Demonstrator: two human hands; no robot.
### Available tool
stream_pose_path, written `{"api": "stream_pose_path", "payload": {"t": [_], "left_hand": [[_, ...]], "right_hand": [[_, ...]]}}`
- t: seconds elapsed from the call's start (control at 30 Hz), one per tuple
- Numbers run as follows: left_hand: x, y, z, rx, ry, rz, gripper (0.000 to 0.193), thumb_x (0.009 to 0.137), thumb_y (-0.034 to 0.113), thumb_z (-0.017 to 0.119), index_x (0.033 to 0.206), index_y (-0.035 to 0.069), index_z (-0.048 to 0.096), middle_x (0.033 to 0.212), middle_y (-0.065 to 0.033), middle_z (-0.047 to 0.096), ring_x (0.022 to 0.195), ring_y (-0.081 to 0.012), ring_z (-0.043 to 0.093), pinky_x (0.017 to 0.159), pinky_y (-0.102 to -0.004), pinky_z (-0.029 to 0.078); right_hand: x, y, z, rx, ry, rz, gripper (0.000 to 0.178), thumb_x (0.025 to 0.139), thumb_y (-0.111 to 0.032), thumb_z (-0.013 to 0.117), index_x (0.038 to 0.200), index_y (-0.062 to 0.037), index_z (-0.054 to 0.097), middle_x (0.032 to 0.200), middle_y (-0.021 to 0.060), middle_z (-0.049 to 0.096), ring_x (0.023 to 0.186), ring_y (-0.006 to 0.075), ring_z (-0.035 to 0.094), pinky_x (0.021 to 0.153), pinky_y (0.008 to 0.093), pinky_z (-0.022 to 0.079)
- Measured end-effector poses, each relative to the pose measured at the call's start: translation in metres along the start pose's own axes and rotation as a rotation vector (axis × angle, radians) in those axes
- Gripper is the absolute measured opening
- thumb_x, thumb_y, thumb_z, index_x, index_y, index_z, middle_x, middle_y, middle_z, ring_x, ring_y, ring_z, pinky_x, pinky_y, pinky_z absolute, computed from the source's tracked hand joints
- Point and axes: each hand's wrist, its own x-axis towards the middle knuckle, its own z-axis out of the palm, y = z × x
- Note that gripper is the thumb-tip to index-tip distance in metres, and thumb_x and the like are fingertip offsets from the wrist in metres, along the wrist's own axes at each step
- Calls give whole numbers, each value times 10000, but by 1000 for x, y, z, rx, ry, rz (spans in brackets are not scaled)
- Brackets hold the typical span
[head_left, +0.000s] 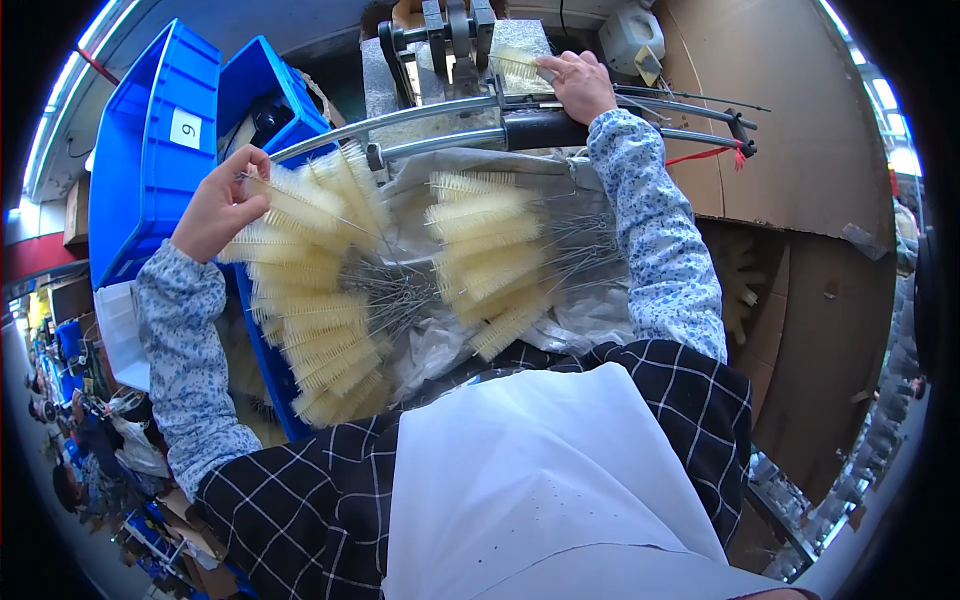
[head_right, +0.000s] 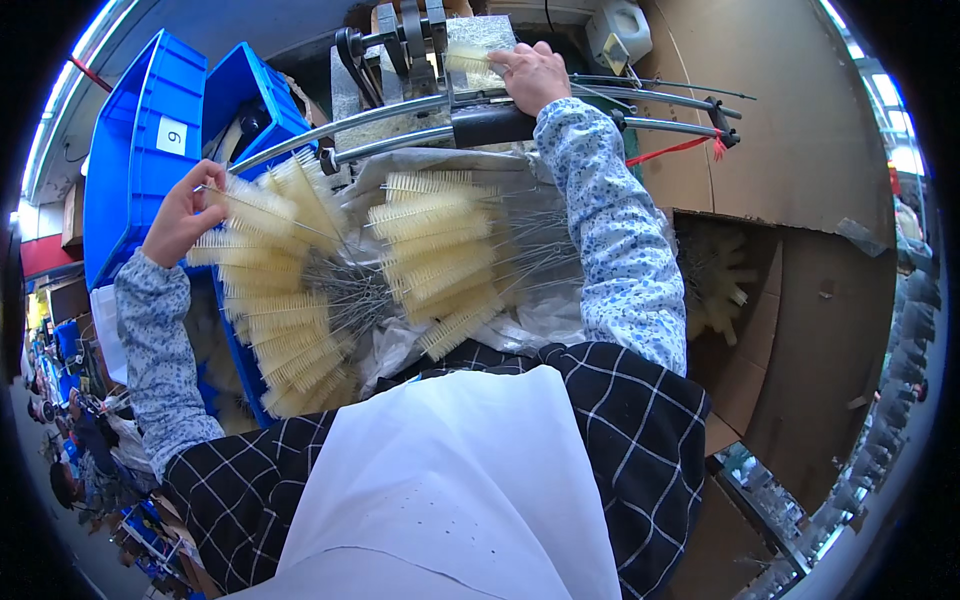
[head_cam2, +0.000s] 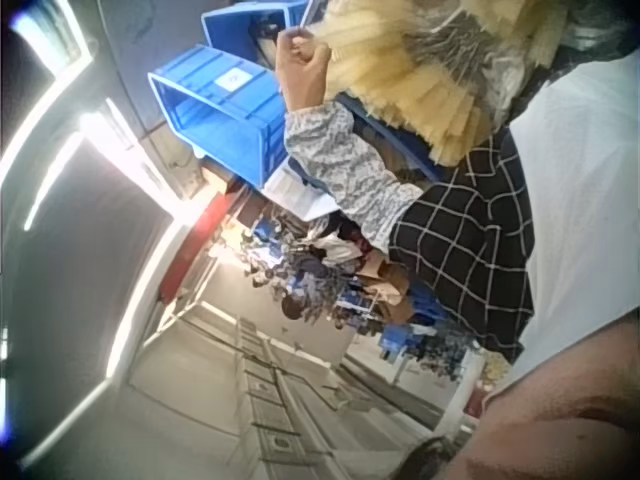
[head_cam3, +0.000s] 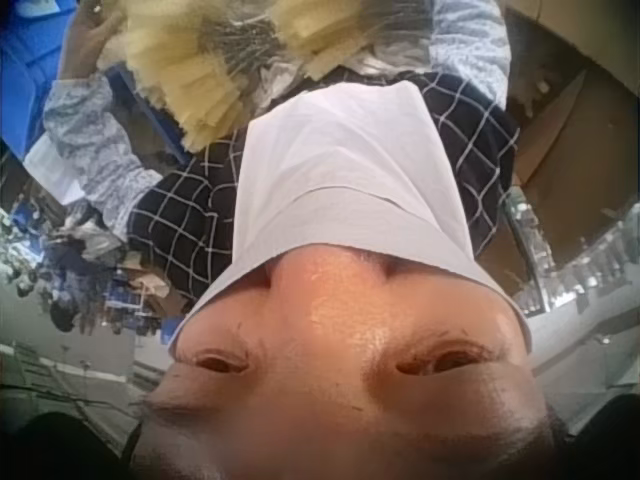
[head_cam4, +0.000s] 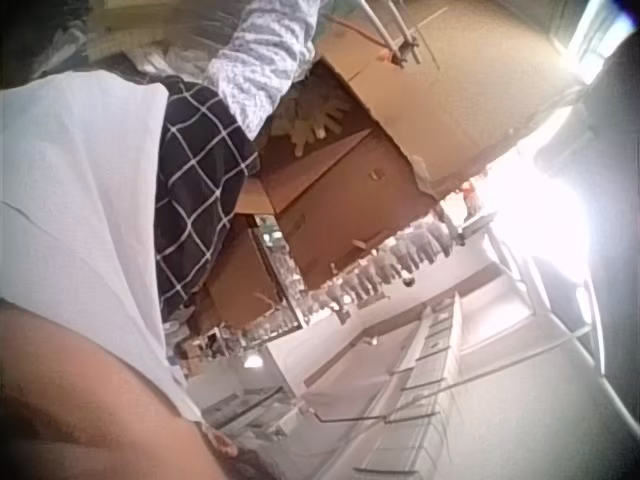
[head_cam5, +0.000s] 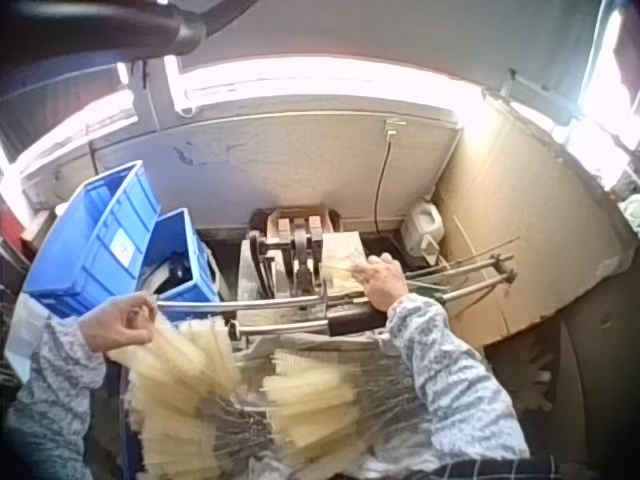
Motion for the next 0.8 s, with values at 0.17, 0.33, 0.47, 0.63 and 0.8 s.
{"api": "stream_pose_path", "payload": {"t": [0.17,0.33,0.47,0.63,0.8], "left_hand": [[-18,48,8,106,126,191,233,687,-8,520,905,50,460,819,2,438,721,-52,443,684,-196,384],[-28,72,18,320,227,328,239,674,-5,510,905,29,459,813,-15,442,762,-96,443,733,-218,372],[-54,77,7,419,364,351,232,673,-12,503,899,23,465,824,-20,445,777,-102,441,742,-217,364],[-63,58,-4,254,406,323,232,734,-11,513,954,32,455,874,-13,437,823,-95,437,754,-216,358],[-75,64,-6,232,436,291,232,748,-1,521,968,38,458,879,-11,429,827,-94,435,754,-211,360]], "right_hand": [[23,-2,7,-129,-33,-14,336,867,-145,422,1134,-317,534,1100,23,520,1124,172,354,936,383,223],[18,17,18,-215,116,-43,331,861,-260,450,1189,-292,468,1206,6,444,1196,173,289,948,435,204],[-2,29,4,-147,198,200,446,791,-315,534,1203,-168,448,1124,40,458,1094,229,355,872,438,268],[-11,38,15,59,285,200,329,770,-229,555,1083,-128,565,1044,47,577,964,233,535,819,400,392],[-2,16,23,70,269,157,321,752,-187,545,1064,-119,572,1026,45,578,955,227,541,797,408,402]]}}
